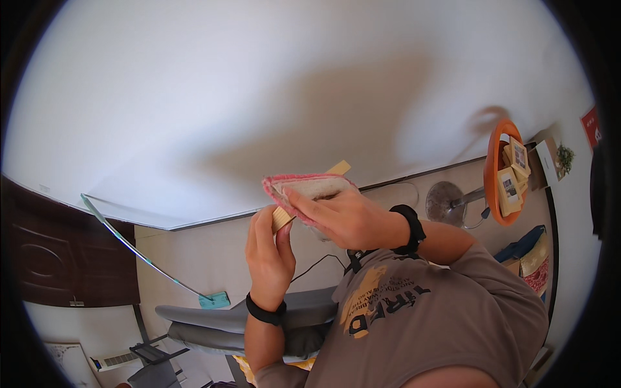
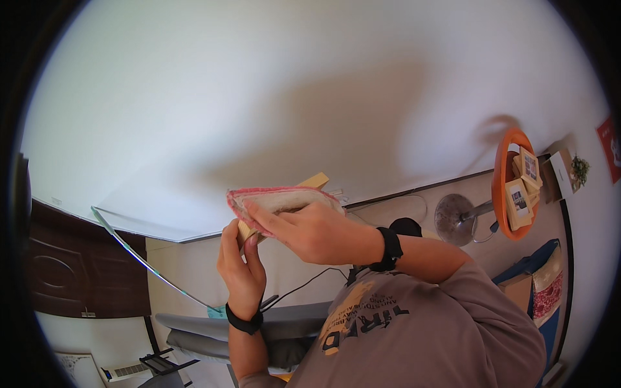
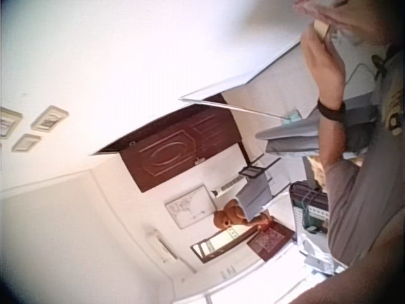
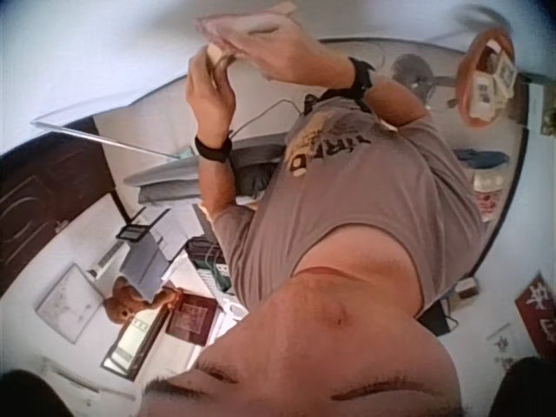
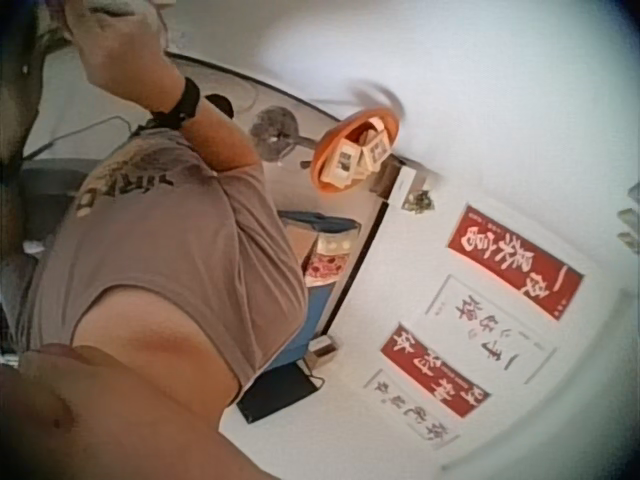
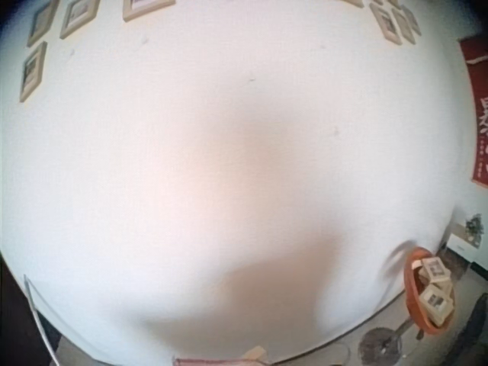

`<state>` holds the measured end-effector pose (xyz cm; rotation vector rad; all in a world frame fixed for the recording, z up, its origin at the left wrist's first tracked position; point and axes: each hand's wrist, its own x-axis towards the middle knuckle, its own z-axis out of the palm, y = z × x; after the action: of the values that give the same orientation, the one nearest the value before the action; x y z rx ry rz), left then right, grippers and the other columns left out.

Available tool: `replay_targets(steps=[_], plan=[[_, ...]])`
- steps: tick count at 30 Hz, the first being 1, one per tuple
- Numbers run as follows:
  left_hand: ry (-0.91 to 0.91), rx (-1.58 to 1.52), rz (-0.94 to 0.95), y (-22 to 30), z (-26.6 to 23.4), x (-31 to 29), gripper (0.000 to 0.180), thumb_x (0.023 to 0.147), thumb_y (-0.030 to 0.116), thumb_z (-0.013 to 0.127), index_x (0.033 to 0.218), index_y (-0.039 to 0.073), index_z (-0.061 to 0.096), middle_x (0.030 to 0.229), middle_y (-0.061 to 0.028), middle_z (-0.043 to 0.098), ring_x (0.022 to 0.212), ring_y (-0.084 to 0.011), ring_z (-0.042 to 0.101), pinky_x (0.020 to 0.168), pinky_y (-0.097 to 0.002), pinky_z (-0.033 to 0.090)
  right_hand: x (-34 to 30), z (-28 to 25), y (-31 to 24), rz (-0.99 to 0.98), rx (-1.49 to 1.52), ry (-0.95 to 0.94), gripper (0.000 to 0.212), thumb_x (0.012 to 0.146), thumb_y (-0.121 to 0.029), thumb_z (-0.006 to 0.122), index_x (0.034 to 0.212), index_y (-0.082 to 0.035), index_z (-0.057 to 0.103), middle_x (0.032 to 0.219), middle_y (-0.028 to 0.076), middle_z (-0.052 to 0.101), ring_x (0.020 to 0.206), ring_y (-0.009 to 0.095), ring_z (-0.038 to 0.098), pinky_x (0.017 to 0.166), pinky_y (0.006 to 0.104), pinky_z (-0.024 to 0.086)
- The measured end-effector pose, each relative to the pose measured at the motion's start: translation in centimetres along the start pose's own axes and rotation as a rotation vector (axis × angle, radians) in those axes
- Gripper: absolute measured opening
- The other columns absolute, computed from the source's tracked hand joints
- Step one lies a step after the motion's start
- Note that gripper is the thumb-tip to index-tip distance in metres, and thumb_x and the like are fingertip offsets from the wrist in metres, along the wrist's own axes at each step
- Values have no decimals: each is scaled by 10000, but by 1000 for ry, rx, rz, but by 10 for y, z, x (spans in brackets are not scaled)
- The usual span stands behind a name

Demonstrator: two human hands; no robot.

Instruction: The person wipes the front and back of a wooden picture frame using a cloth and then hangs it on a wall hook.

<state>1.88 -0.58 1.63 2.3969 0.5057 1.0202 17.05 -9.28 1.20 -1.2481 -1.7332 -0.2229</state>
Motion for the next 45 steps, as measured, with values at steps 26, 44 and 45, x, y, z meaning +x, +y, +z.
replay_targets(steps=[26,44,45], plan=[[340,-272,-228,4,-4,-1,275,938,141,466,1101,-74,519,998,-146,595,846,-158,572,742,-250,451,-16,-38,21,353,-26,298,322,864,-54,521,1176,25,532,922,184,634,696,244,626,627,306,494],[372,-734,-365,-6,1,-2,320,952,197,474,1130,-66,516,1038,-99,585,936,-140,537,833,-273,424,5,18,-5,137,-405,-82,591,716,-53,570,1298,-56,467,804,94,612,646,201,604,565,299,493],[378,-734,-368,-4,-1,-2,320,952,197,474,1130,-66,516,1038,-99,585,936,-140,537,833,-273,424,5,15,0,195,-450,-56,607,702,-44,568,1300,-55,466,793,94,608,642,203,601,567,302,493]])
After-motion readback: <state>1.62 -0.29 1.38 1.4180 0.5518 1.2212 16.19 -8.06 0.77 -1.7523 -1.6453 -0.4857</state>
